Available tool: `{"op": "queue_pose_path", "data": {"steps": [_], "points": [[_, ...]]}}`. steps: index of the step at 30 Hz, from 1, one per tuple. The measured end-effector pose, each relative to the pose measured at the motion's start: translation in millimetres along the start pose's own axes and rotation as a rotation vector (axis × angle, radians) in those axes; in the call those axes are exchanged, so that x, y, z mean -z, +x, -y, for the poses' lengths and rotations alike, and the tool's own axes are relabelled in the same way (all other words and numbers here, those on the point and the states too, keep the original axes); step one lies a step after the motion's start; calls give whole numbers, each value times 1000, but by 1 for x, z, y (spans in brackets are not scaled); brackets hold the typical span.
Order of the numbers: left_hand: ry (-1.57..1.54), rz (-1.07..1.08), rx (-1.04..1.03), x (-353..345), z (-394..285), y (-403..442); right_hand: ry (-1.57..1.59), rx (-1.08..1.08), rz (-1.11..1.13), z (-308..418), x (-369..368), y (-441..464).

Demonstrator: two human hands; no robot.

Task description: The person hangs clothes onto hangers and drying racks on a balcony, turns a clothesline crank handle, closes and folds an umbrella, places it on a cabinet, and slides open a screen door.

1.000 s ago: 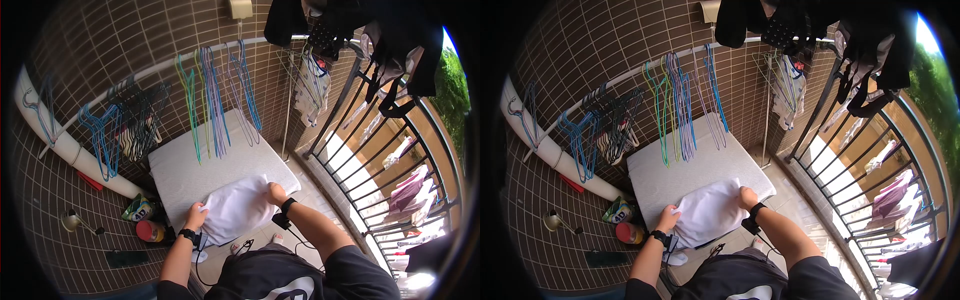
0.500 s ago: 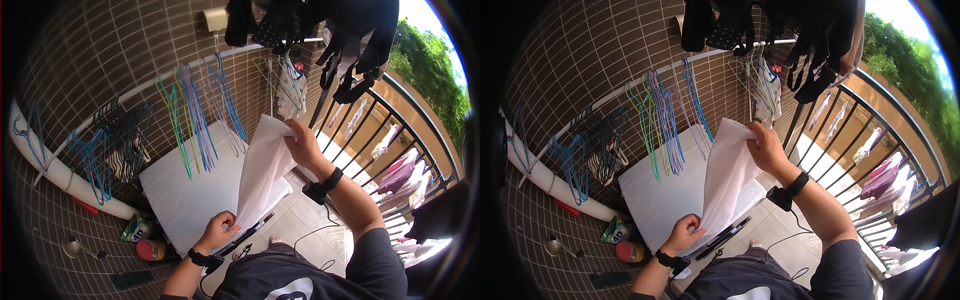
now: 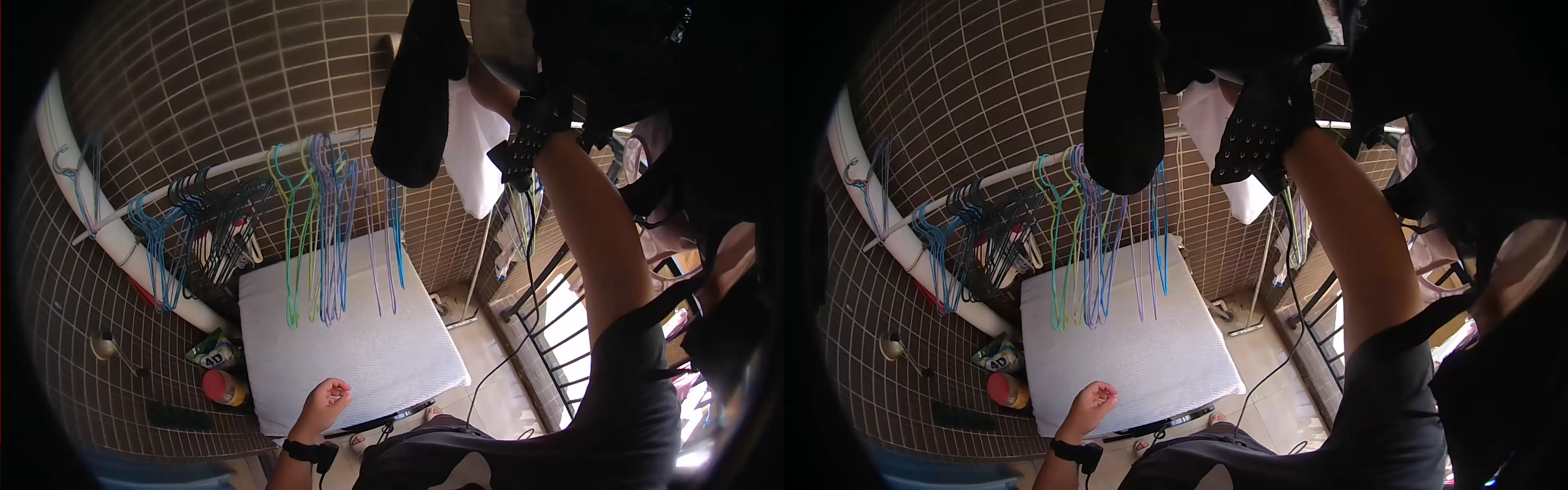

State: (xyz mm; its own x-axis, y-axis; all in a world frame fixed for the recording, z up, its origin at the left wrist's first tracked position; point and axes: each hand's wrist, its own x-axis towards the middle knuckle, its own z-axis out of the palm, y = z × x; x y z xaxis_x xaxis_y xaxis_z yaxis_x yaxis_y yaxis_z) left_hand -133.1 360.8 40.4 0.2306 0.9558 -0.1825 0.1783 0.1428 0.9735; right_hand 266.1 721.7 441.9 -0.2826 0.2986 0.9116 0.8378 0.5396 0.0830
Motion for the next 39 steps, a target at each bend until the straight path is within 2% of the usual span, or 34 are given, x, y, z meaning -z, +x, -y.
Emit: {"op": "queue_pose_path", "data": {"steps": [4, 9, 17, 21, 28, 32, 34, 36, 38, 39], "points": [[-92, -214, 110, -19, 8, -26, -18, 15, 13, -28, -39, 35], [-46, -363, 188, -38, -1, -55, -93, -16, 267, -48, -86, 1], [-54, -536, 218, -30, 16, -77, -115, 20, 475, -79, -47, -60], [-154, -466, 186, -30, 15, -68, -151, 50, 573, -77, -38, -68], [-104, -358, 155, -29, 7, -35, -217, 98, 677, -69, -47, -68], [-64, -324, 137, -30, 9, -28, -200, 119, 605, -64, -43, -75], [-67, -335, 140, -31, 12, -30, -72, 103, 331, -61, -26, -90], [-90, -364, 162, -26, 18, -41, 135, -85, 28, -50, 15, -118], [-86, -418, 212, -18, 29, -54, -94, -362, -60, -63, 40, -156], [-81, -444, 234, -15, 34, -61, -37, -414, -143, -97, 34, -187]]}}
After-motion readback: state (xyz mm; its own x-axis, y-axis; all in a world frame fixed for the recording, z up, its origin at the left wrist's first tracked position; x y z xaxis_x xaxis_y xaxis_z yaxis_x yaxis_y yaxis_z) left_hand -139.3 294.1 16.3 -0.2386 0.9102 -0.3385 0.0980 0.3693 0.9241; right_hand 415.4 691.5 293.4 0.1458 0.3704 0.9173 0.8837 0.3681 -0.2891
